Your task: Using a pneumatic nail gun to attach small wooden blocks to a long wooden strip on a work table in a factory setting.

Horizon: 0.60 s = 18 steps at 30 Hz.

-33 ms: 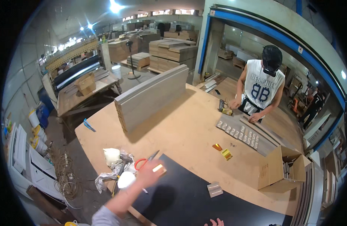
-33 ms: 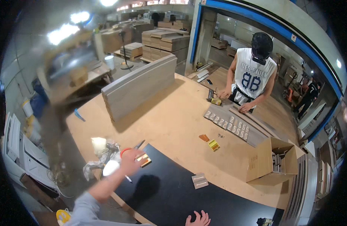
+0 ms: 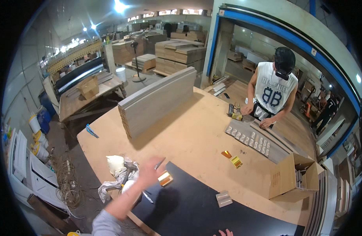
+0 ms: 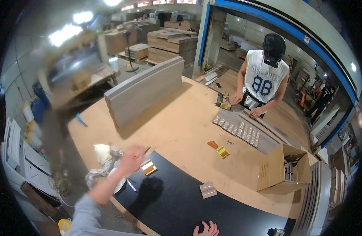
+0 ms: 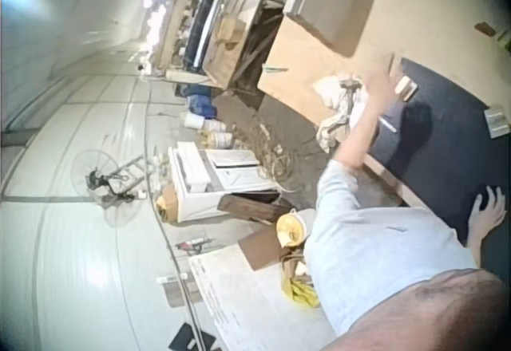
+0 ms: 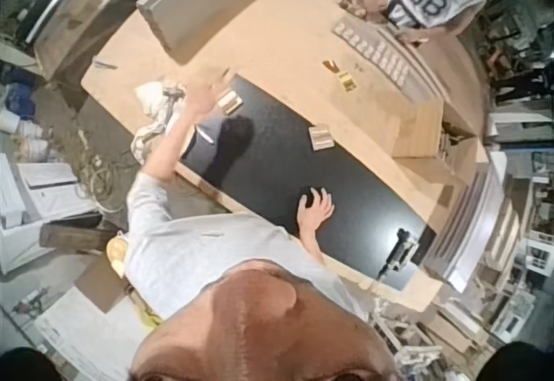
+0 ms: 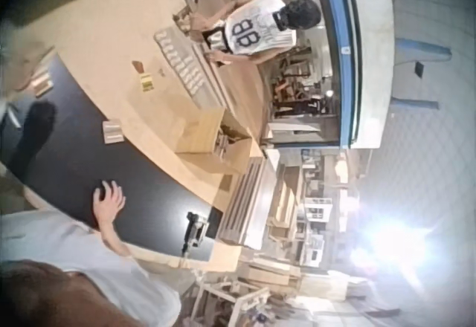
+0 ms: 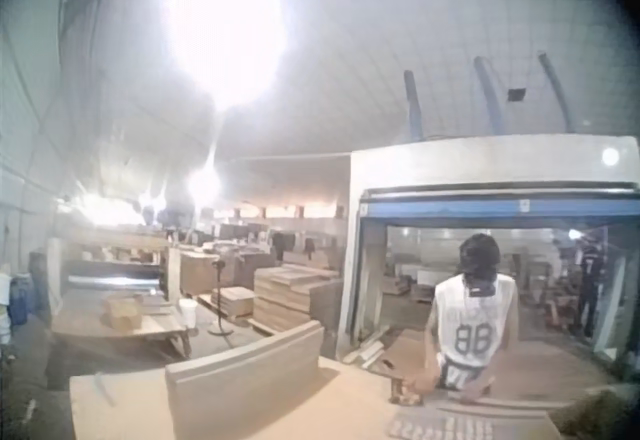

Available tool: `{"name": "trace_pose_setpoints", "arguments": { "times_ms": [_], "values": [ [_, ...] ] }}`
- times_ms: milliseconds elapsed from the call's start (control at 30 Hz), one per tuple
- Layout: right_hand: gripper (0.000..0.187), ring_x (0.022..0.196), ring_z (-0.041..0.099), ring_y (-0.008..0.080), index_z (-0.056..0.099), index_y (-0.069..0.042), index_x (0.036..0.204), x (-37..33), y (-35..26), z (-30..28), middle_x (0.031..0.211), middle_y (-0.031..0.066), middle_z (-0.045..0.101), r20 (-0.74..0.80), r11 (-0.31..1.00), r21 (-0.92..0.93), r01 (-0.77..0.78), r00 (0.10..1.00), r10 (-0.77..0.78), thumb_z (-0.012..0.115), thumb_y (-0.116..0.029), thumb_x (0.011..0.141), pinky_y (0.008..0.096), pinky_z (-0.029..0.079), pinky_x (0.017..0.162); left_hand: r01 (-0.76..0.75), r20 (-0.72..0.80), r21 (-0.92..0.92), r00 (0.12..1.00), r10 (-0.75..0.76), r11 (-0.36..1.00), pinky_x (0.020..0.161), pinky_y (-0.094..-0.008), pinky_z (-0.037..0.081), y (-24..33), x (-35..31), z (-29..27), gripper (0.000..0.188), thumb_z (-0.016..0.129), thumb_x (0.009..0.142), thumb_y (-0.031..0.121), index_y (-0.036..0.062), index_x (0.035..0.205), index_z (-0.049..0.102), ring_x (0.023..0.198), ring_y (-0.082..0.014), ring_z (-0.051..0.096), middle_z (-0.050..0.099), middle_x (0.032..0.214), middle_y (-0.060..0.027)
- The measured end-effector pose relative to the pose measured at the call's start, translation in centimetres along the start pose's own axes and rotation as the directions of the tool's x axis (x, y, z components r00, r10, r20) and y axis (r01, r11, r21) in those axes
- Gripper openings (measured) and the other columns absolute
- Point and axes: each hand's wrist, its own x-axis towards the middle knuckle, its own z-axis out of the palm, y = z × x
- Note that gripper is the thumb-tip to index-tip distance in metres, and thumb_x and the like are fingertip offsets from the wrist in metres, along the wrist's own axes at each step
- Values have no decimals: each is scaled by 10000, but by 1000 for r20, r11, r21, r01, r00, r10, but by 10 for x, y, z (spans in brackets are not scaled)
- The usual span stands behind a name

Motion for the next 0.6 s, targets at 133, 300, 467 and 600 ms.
{"name": "trace_pose_setpoints", "arguments": {
  "times_ms": [133, 300, 467, 600],
  "values": [
    [425, 1456, 465, 384, 687, -215, 1317, 2, -5, -2, 1508, 107, 575, 23, 1000, -19, 3, 1000, -3, 755, -355, 922, 646, 307, 1217, -34, -228, 379, 965, 128, 925, 1103, -488, 489, -53, 146, -65, 379, 765, 933, 235, 92, 1277, 700, 1331, -392, 581, 638, 1411, -179],
    [426, 1451, 465, 391, 678, -210, 1318, 1, -5, -8, 1504, 112, 575, 9, 994, -47, -96, 995, 96, 748, -333, 916, 648, 300, 1218, 176, -324, 577, 946, 25, 797, 1124, -521, 469, -94, 259, -91, 429, 723, 969, 328, 78, 1315, 690, 1394, -382, 543, 594, 1491, -201],
    [404, 1455, 450, 392, 668, -202, 1299, 11, -8, -4, 1497, 116, 564, 38, 999, 11, -46, 998, 46, 733, -324, 919, 645, 287, 1224, 492, -385, 651, 871, -307, 579, 1064, -523, 502, -172, 278, -135, 422, 631, 1027, 354, 166, 1403, 667, 1333, -330, 625, 666, 1425, -130],
    [411, 1458, 442, 389, 661, -199, 1303, 11, -9, -12, 1490, 117, 562, 21, 998, 12, -63, 998, 62, 735, -319, 917, 645, 285, 1223, 378, -331, 715, 924, -191, 588, 1055, -529, 446, -141, 276, -129, 411, 781, 927, 190, 175, 1323, 670, 1211, -300, 661, 711, 1222, -78]
  ]
}}
